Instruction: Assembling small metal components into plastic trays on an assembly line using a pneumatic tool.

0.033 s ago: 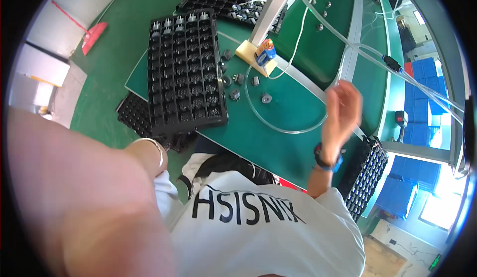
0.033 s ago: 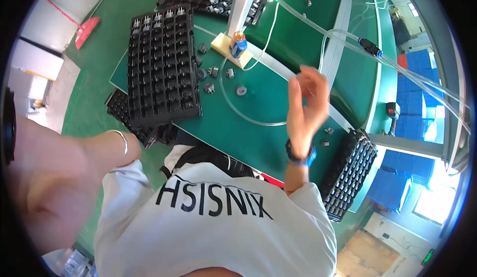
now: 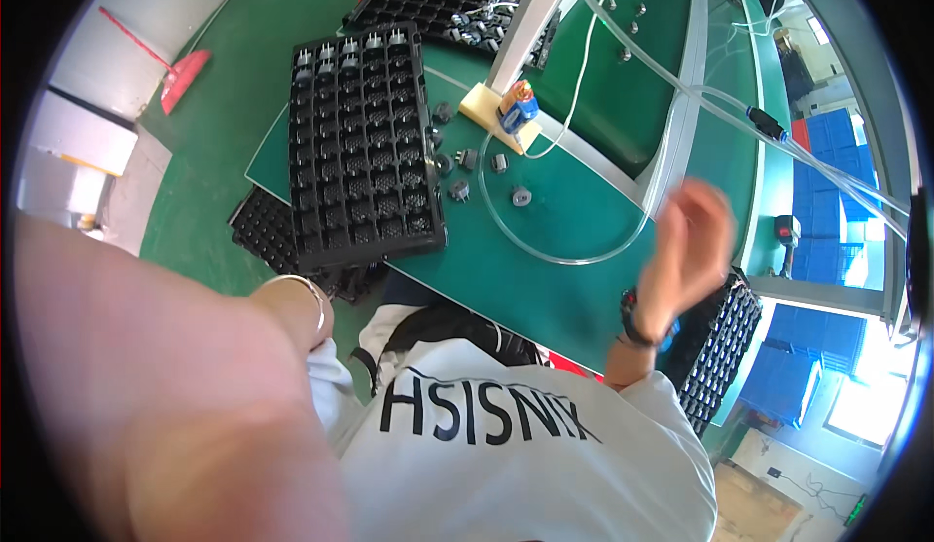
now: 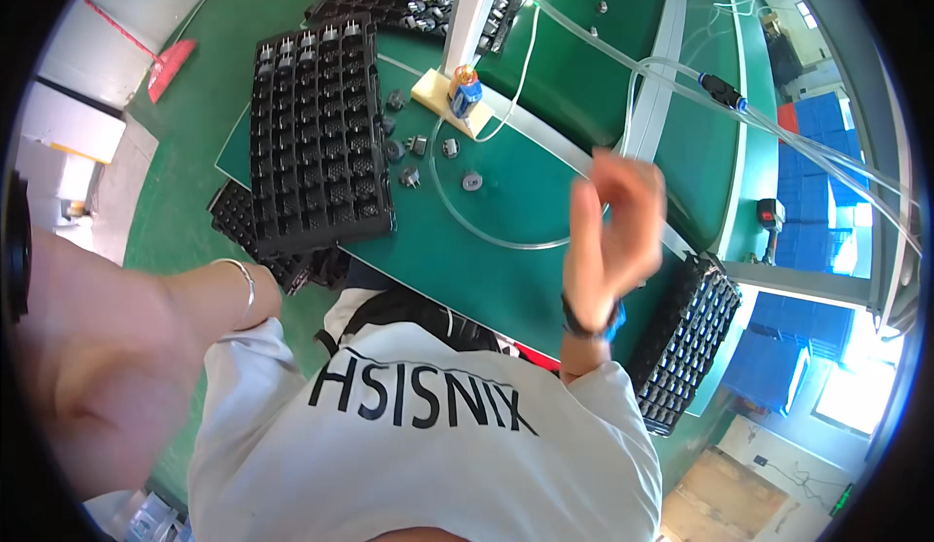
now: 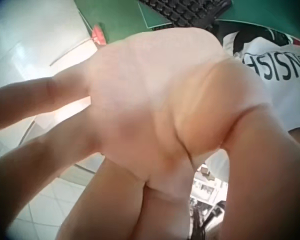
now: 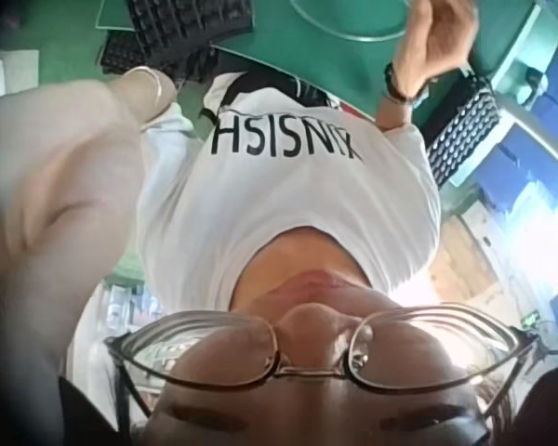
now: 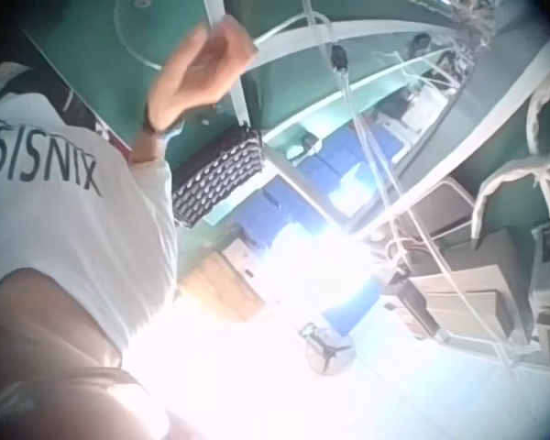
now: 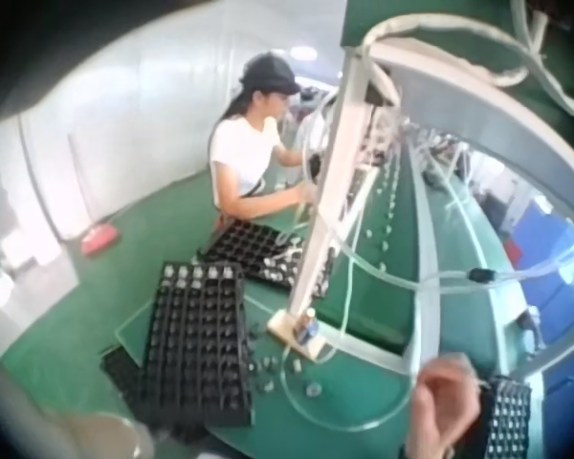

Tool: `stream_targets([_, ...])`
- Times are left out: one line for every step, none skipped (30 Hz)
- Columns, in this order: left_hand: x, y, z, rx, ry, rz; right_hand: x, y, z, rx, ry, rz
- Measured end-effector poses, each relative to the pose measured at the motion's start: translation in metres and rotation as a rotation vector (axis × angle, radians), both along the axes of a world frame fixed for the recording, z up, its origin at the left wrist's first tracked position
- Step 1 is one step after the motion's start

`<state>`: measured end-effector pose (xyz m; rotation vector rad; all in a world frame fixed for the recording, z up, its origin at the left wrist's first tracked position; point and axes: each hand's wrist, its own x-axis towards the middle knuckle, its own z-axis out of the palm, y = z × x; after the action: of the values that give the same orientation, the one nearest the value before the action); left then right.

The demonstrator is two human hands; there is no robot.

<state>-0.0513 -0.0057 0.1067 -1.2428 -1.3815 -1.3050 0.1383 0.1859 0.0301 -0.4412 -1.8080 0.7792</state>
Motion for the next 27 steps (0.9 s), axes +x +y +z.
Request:
stream_targets([0.000, 0.004, 0.004, 0.007, 0.003, 0.002, 0.010, -0.010, 0.023, 0.211, 0.112, 0.075])
stream_targets([0.005, 0.015, 0.006, 0.007, 0.004, 0.003, 0.033, -0.008, 0.035, 0.470, 0.067, 0.212])
stream_targets([0.009, 0.012, 0.005, 0.001, 0.012, 0.038, 0.039, -0.012, 0.036, 0.466, 0.082, 0.226])
stream_targets([0.007, 0.000, 0.008, 0.001, 0.013, 0.058, 0.043, -0.019, 0.040, 0.477, 0.157, 0.257])
stream_targets([0.011, 0.001, 0.006, 0.000, 0.014, 0.082, 0.046, -0.027, 0.043, 0.487, 0.232, 0.292])
stream_targets([0.008, 0.007, 0.010, 0.002, 0.013, 0.064, 0.053, -0.038, 0.049, 0.504, 0.294, 0.286])
stream_targets([0.007, 0.006, 0.009, -0.006, 0.014, 0.087, 0.051, -0.044, 0.048, 0.506, 0.370, 0.319])
stream_targets([0.008, 0.010, 0.009, -0.015, 0.016, 0.110, 0.049, -0.050, 0.048, 0.507, 0.446, 0.350])
stream_targets([0.010, 0.011, 0.010, -0.018, 0.017, 0.133, 0.047, -0.055, 0.051, 0.513, 0.522, 0.383])
stream_targets([0.008, 0.009, 0.010, -0.022, 0.017, 0.154, 0.045, -0.059, 0.054, 0.518, 0.597, 0.413])
stream_targets([0.011, 0.015, 0.011, -0.026, 0.017, 0.173, 0.044, -0.060, 0.059, 0.522, 0.670, 0.440])
stream_targets([0.011, 0.010, 0.011, -0.030, 0.015, 0.208, 0.041, -0.060, 0.068, 0.514, 0.677, 0.455])
stream_targets([0.011, 0.005, 0.010, -0.038, 0.011, 0.233, 0.039, -0.061, 0.079, 0.545, 0.479, 0.447])
stream_targets([0.010, 0.002, 0.010, -0.046, 0.007, 0.257, 0.038, -0.061, 0.083, 0.572, 0.281, 0.437])
stream_targets([0.011, 0.006, 0.010, -0.051, 0.002, 0.269, 0.037, -0.058, 0.082, 0.570, 0.278, 0.432])
stream_targets([0.011, 0.007, 0.010, -0.054, -0.003, 0.282, 0.037, -0.054, 0.080, 0.557, 0.280, 0.357])
stream_targets([0.009, 0.008, 0.010, -0.057, -0.009, 0.297, 0.035, -0.048, 0.076, 0.544, 0.281, 0.283])
stream_targets([0.005, 0.002, 0.010, -0.054, -0.012, 0.315, 0.034, -0.040, 0.072, 0.537, 0.285, 0.213])
stream_targets([0.007, 0.003, 0.010, -0.051, -0.018, 0.332, 0.031, -0.032, 0.066, 0.529, 0.287, 0.142])
stream_targets([0.006, 0.003, 0.010, -0.047, -0.024, 0.350, 0.028, -0.024, 0.060, 0.522, 0.289, 0.073])
stream_targets([0.003, 0.003, 0.010, -0.045, -0.028, 0.371, 0.025, -0.017, 0.053, 0.513, 0.294, 0.006])
stream_targets([0.002, 0.001, 0.009, -0.043, -0.034, 0.390, 0.020, -0.011, 0.045, 0.502, 0.298, -0.063])
stream_targets([0.002, 0.003, 0.008, -0.041, -0.040, 0.410, 0.014, -0.006, 0.033, 0.020, 0.163, -0.136])
stream_targets([0.004, 0.005, 0.008, -0.040, -0.043, 0.451, 0.003, 0.015, 0.024, 0.111, -0.235, -0.256])
stream_targets([0.002, 0.001, 0.009, -0.033, -0.047, 0.472, -0.007, 0.045, -0.001, 0.072, -0.345, -0.197])
stream_targets([-0.001, -0.006, 0.010, -0.027, -0.052, 0.493, -0.012, 0.075, -0.033, 0.017, -0.444, -0.122])
stream_targets([0.003, -0.009, 0.009, -0.026, -0.057, 0.522, -0.021, 0.098, -0.067, -0.041, -0.544, -0.038])
